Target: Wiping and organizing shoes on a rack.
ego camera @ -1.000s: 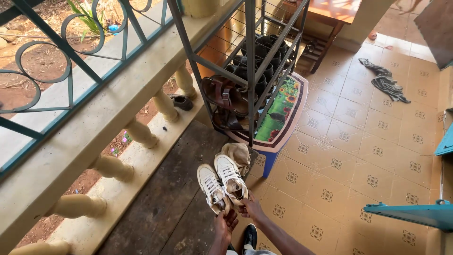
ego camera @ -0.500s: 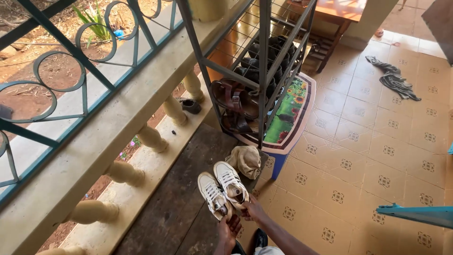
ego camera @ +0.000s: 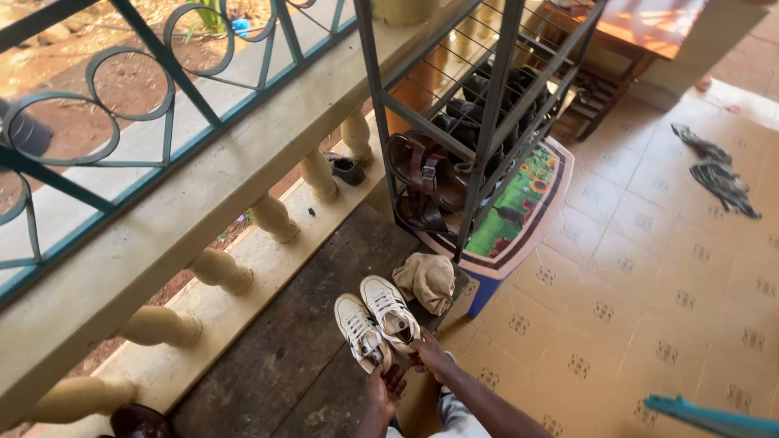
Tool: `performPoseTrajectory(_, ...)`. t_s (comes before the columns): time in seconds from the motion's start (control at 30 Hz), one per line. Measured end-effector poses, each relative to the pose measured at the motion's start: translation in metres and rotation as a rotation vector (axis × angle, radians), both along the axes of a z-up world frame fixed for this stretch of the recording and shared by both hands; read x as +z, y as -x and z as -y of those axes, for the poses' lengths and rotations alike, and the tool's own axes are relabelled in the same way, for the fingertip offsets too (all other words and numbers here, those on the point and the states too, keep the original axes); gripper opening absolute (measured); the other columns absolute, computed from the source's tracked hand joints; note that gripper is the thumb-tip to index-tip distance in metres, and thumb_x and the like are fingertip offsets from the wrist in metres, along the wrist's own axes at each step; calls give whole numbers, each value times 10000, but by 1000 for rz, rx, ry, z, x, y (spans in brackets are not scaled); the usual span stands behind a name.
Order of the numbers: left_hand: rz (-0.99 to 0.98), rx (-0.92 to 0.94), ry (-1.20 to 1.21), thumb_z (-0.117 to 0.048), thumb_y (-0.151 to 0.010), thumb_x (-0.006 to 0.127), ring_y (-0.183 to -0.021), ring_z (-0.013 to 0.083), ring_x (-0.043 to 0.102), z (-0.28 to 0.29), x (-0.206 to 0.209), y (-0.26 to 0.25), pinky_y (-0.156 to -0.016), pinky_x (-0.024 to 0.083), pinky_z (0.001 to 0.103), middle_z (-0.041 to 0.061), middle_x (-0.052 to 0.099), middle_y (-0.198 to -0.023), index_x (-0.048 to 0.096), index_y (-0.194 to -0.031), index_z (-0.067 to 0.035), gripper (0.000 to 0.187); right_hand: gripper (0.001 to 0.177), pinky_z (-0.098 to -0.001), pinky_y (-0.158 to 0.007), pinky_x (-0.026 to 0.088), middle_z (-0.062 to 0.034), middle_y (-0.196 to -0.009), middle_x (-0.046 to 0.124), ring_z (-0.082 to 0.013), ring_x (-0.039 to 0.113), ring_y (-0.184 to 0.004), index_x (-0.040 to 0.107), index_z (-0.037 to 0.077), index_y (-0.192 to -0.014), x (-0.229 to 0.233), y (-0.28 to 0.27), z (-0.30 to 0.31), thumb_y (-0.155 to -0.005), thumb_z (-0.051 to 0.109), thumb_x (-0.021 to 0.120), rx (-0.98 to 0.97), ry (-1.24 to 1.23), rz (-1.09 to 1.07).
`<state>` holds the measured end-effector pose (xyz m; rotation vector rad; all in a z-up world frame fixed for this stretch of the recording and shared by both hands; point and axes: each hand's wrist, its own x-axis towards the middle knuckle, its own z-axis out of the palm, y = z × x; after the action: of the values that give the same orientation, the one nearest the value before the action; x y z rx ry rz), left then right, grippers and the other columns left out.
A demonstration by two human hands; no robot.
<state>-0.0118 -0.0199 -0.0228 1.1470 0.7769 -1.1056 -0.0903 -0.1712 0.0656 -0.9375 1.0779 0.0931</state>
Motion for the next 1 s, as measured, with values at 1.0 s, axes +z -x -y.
performPoseTrajectory(1.0, 52, 370, 13, -316, -1023, 508, -913, 250, 697, 33, -40, 37, -789, 541, 478, 72, 676, -1016, 525, -1248, -154, 278, 612, -430, -734, 555, -88, -1062, 649, -225, 678, -818, 326, 311, -1517, -77, -34, 71, -948, 200, 523, 402, -152, -120)
